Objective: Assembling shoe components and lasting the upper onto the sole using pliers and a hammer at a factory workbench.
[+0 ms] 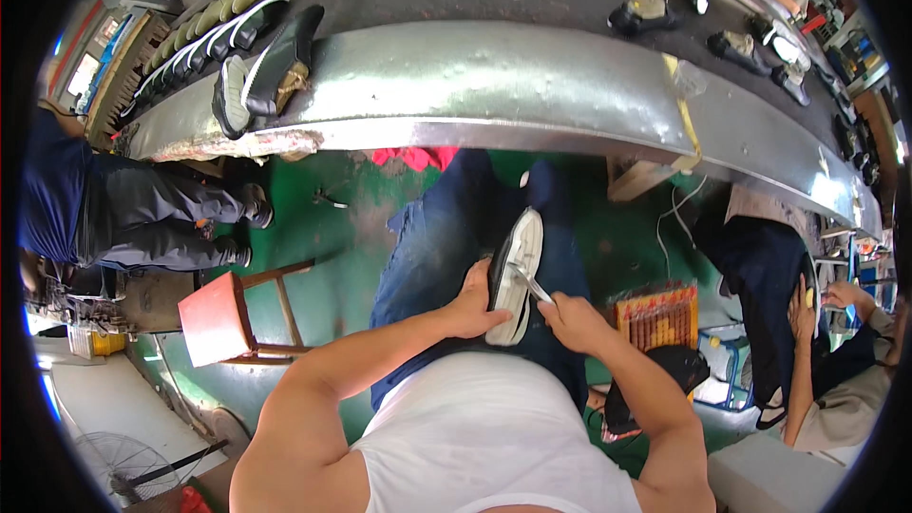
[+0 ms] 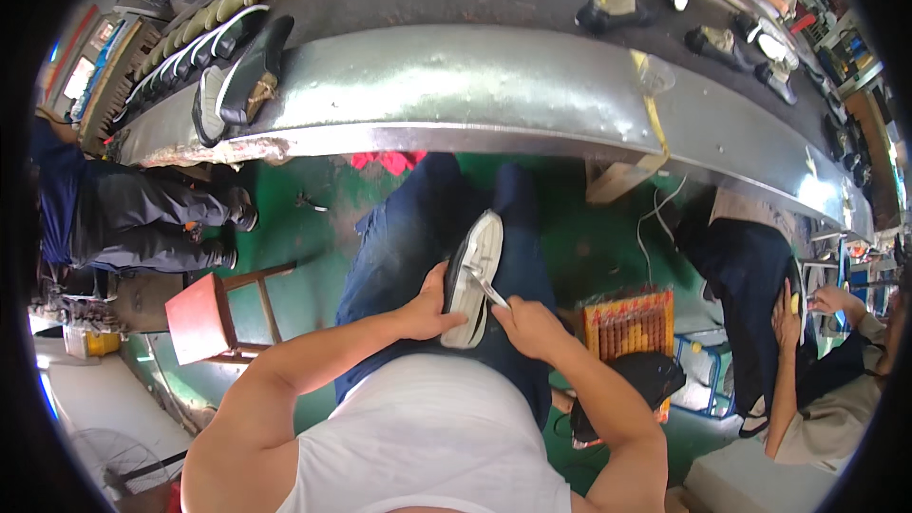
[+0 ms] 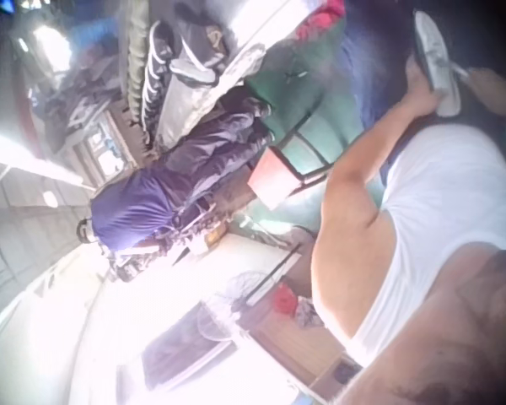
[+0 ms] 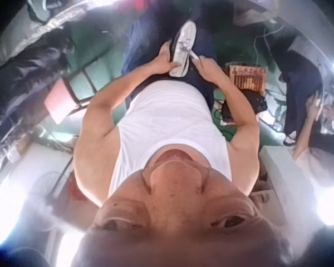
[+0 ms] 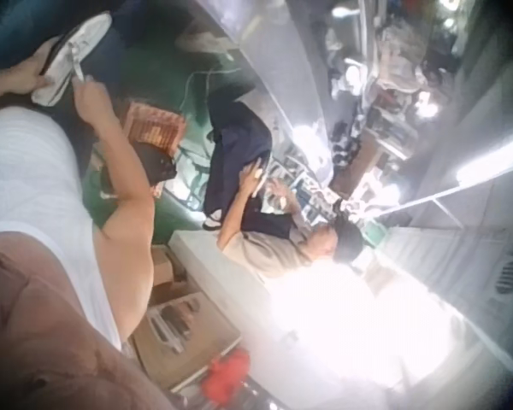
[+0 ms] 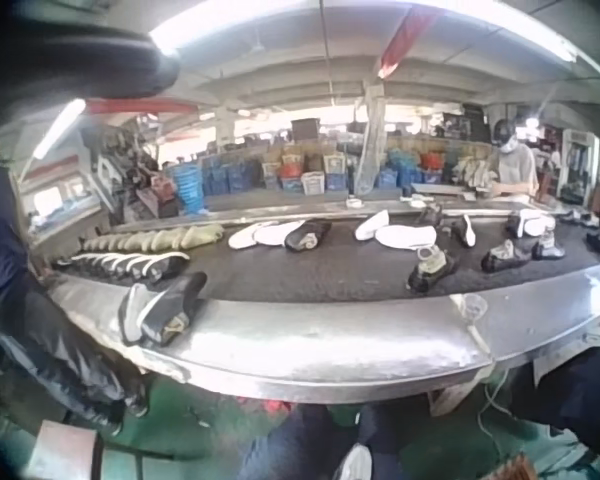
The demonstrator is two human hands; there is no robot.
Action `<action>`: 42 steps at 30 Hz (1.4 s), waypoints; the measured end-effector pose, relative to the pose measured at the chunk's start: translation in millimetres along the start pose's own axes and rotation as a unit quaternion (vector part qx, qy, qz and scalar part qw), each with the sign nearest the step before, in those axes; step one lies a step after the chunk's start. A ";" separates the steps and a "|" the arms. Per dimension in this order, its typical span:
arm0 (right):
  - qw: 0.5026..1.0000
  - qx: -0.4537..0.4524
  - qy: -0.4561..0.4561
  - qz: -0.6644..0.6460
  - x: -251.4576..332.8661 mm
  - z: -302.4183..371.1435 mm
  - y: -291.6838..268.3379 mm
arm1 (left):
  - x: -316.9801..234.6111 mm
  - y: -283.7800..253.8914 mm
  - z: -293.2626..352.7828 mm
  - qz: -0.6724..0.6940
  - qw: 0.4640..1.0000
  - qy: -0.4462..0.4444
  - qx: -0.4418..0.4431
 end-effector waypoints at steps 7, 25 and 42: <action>0.816 -0.009 0.225 -0.532 -47.3 23.1 27.1 | 5.4 -30.6 -72.2 0.546 0.797 -0.254 0.049; 0.888 -0.097 0.162 -0.420 -27.3 37.9 6.8 | -43.8 -41.1 -27.7 -0.088 0.984 -0.148 0.048; 0.996 0.077 -0.045 -0.016 25.9 24.6 -29.8 | -6.5 -15.4 30.5 0.371 0.908 -0.125 0.150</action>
Point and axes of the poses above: each hand's wrist, its own z-axis away from the middle knuckle, its own y-axis out of the palm, x = y × z, the point moved 5 cm from there along -z, towards the middle knuckle, and after that the axes turned 9 degrees about z, right-handed, at the moved point
